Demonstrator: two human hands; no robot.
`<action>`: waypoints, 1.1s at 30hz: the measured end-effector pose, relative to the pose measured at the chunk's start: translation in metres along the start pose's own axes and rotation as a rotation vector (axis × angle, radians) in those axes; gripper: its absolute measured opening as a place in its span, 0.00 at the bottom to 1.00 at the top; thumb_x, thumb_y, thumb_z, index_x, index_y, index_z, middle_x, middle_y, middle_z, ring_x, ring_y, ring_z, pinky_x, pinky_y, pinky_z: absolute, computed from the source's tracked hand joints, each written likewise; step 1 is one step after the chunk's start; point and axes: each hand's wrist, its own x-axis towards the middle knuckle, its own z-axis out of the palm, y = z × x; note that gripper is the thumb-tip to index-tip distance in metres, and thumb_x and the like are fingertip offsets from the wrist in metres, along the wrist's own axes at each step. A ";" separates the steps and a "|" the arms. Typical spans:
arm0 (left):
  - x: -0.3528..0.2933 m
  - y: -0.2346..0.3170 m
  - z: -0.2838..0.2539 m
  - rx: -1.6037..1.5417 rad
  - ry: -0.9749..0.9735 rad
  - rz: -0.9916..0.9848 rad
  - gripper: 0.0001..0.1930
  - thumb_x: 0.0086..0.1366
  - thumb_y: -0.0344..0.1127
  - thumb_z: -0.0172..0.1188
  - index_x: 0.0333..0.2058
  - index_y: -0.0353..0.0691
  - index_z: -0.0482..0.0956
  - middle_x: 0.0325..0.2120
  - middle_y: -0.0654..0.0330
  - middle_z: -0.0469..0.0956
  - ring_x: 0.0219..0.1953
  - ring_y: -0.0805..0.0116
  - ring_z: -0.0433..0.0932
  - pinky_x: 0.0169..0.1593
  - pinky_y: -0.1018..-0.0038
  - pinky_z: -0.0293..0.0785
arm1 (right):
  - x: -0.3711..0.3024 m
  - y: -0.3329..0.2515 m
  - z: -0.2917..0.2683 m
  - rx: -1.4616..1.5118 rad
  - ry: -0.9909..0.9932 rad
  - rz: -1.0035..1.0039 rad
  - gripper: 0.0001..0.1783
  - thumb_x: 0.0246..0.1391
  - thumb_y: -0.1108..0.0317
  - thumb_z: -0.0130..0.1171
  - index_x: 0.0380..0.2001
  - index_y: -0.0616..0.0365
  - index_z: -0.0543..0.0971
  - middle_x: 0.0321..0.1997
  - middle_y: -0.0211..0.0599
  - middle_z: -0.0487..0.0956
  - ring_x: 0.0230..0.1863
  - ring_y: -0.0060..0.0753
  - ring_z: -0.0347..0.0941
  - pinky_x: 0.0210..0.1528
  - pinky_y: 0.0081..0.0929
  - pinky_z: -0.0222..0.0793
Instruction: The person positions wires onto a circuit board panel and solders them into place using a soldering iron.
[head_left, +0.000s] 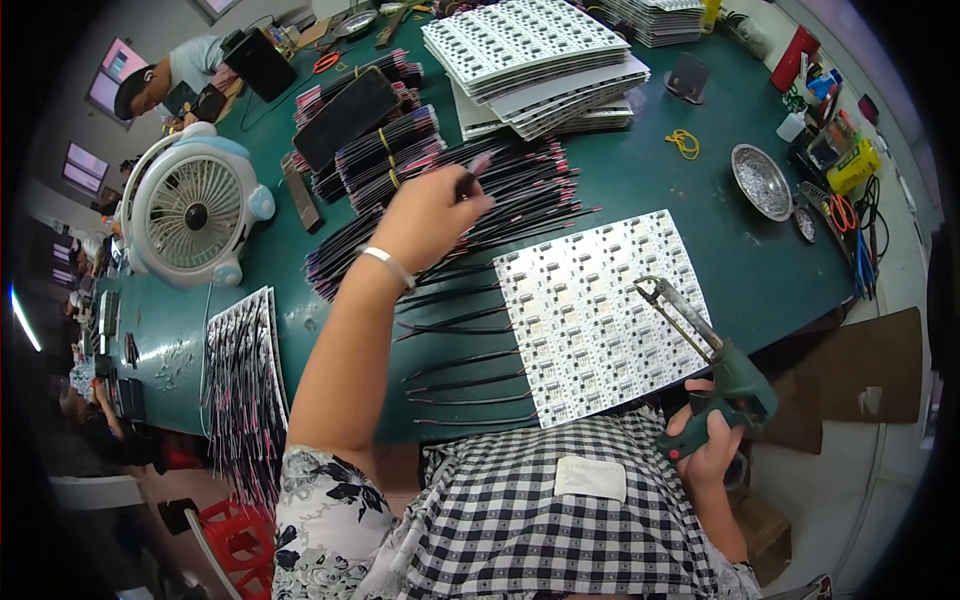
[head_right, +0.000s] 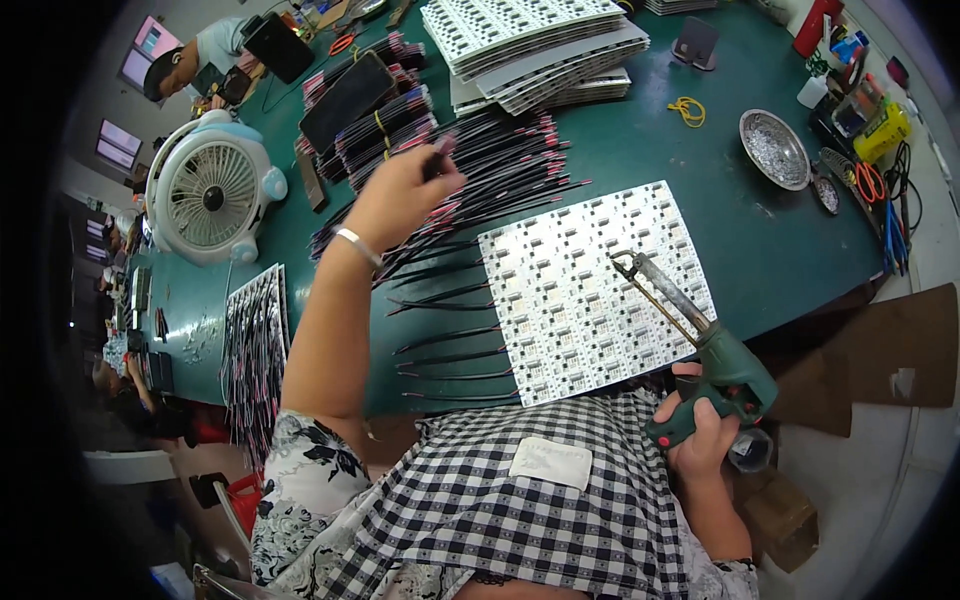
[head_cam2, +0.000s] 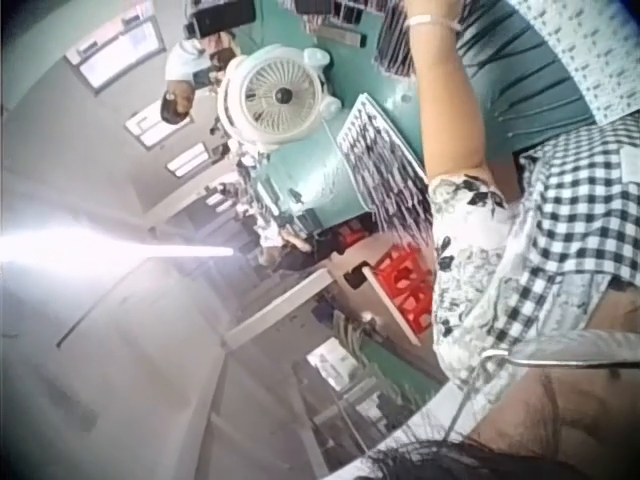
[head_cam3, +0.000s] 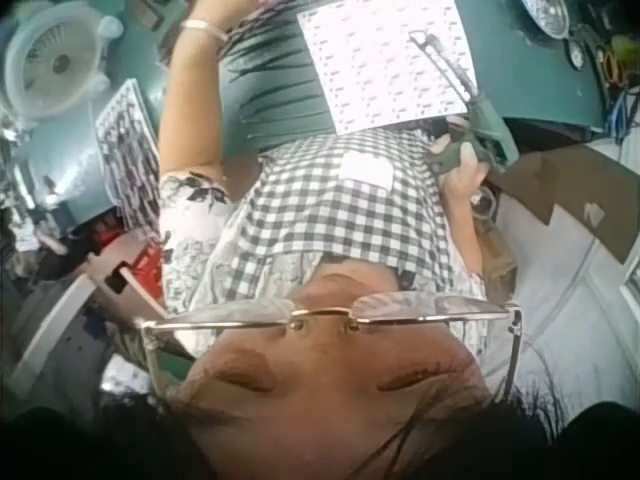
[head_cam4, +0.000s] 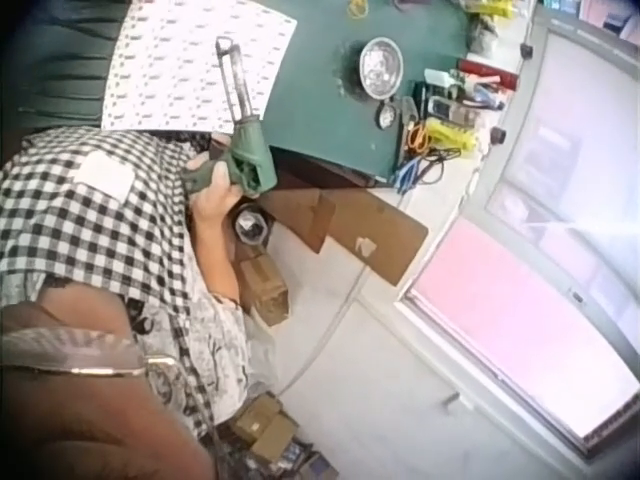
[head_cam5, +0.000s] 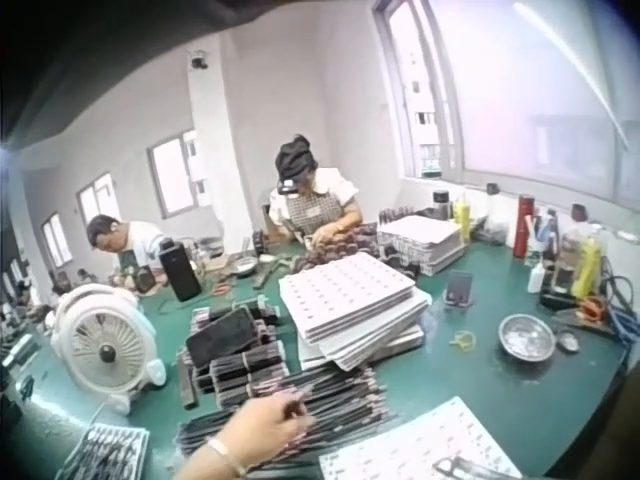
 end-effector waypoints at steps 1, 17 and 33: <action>0.010 -0.009 0.009 0.080 -0.041 0.032 0.12 0.56 0.38 0.63 0.30 0.34 0.76 0.24 0.53 0.77 0.29 0.58 0.76 0.37 0.67 0.71 | 0.003 0.000 0.001 0.000 0.009 0.004 0.28 0.57 0.62 0.47 0.56 0.69 0.59 0.48 0.56 0.71 0.22 0.28 0.72 0.21 0.22 0.70; -0.026 0.029 0.003 0.341 -0.027 0.278 0.11 0.53 0.30 0.58 0.38 0.42 0.74 0.26 0.55 0.75 0.32 0.52 0.75 0.36 0.59 0.71 | 0.027 -0.005 0.013 -0.015 0.026 0.070 0.32 0.54 0.59 0.52 0.56 0.69 0.59 0.47 0.56 0.72 0.21 0.33 0.74 0.22 0.25 0.72; -0.045 -0.029 0.042 0.421 0.134 0.545 0.13 0.50 0.33 0.57 0.38 0.48 0.80 0.23 0.69 0.65 0.21 0.76 0.68 0.21 0.79 0.66 | 0.072 -0.034 0.053 -0.127 -0.192 0.412 0.39 0.50 0.58 0.62 0.59 0.67 0.59 0.48 0.55 0.72 0.25 0.38 0.76 0.25 0.29 0.75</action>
